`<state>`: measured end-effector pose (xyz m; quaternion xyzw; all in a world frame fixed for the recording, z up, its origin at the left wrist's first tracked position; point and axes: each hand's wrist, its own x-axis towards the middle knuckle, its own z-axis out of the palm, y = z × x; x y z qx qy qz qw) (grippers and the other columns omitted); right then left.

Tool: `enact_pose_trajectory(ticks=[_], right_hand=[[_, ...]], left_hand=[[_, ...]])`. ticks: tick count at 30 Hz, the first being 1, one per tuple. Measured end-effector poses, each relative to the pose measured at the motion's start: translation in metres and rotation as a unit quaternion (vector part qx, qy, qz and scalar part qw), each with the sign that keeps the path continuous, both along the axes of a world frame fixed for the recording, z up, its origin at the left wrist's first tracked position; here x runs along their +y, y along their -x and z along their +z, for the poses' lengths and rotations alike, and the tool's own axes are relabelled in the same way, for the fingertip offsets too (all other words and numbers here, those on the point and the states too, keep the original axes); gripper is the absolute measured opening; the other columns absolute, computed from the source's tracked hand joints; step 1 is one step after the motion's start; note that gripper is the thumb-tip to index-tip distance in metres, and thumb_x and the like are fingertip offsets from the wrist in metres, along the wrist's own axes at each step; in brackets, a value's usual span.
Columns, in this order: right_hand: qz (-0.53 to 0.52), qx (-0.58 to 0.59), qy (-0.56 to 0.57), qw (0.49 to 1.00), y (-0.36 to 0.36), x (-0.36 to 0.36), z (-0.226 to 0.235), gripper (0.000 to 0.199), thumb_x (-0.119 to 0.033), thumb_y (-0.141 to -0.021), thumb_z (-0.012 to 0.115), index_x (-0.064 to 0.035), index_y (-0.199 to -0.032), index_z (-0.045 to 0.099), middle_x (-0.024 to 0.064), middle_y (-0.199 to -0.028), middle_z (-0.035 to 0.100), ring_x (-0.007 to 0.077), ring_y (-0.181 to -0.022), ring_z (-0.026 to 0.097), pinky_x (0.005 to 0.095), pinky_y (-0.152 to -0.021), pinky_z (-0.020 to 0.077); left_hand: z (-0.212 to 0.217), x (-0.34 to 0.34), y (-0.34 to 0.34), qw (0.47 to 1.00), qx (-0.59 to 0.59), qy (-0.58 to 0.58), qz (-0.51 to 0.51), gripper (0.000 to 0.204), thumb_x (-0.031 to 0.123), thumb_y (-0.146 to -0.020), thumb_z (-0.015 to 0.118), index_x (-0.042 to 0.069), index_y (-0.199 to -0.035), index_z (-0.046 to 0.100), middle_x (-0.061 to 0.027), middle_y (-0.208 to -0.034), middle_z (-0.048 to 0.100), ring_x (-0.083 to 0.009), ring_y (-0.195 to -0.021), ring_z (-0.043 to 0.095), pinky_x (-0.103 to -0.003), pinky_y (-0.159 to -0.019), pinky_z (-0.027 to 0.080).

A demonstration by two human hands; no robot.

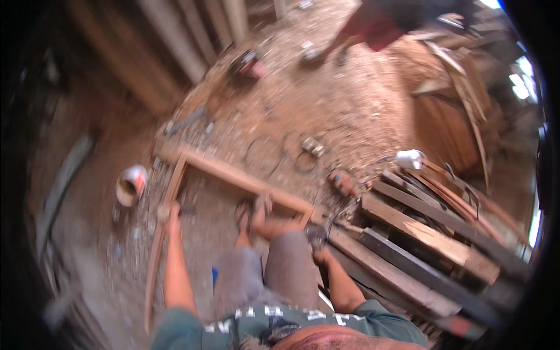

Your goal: The person assembles a rectangular wooden frame on the ground. They use a circular saw to cut planks, a hammer and chisel to shape joints, and a nail gun to fasten pieces together. The person also uses a square to check angles and a sander to smooth edges.

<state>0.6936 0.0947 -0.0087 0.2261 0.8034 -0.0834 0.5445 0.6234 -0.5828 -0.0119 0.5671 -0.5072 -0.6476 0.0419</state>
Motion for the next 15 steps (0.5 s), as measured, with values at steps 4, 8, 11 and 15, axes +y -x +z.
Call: enact_pose_trajectory(ticks=[4,8,11,15], right_hand=[[-0.055,0.084,0.065,0.993,0.082,-0.103,0.036,0.052,-0.026,-0.078,0.082,0.0120,-0.112,0.069,0.0197,-0.096,0.075,0.0282,-0.087,0.071,0.0439,-0.075,0.0573],[-0.060,-0.001,0.131,0.990,0.134,-0.142,0.034,0.044,-0.024,-0.080,0.081,0.0050,-0.112,0.072,0.0165,-0.099,0.075,0.0252,-0.088,0.072,0.0406,-0.078,0.0570],[-0.003,0.055,0.171,0.984,0.145,-0.137,0.006,0.045,-0.024,-0.078,0.082,0.0045,-0.112,0.072,0.0157,-0.100,0.076,0.0251,-0.088,0.072,0.0400,-0.080,0.0569],[0.055,0.007,0.113,0.992,0.183,-0.152,0.014,0.046,-0.021,-0.076,0.083,0.0057,-0.111,0.071,0.0160,-0.099,0.076,0.0259,-0.089,0.072,0.0401,-0.081,0.0565]], left_hand=[[0.033,-0.038,0.009,0.998,-0.005,0.059,0.032,0.022,0.018,-0.085,0.081,0.010,-0.104,0.072,-0.0022,-0.106,0.072,-0.0170,-0.102,0.067,-0.044,-0.093,0.052],[0.053,-0.055,0.029,0.994,0.030,0.020,0.106,0.014,0.013,-0.088,0.077,0.012,-0.101,0.071,-0.0038,-0.109,0.073,-0.0172,-0.106,0.068,-0.052,-0.097,0.052],[0.042,-0.071,0.057,0.991,0.056,0.021,0.116,0.013,0.010,-0.089,0.076,0.011,-0.101,0.071,-0.0046,-0.109,0.073,-0.0191,-0.108,0.068,-0.053,-0.101,0.050],[0.028,-0.091,0.104,0.994,0.044,0.009,0.096,0.016,0.006,-0.088,0.077,0.008,-0.103,0.071,-0.0077,-0.110,0.073,-0.0190,-0.108,0.069,-0.047,-0.094,0.056]])
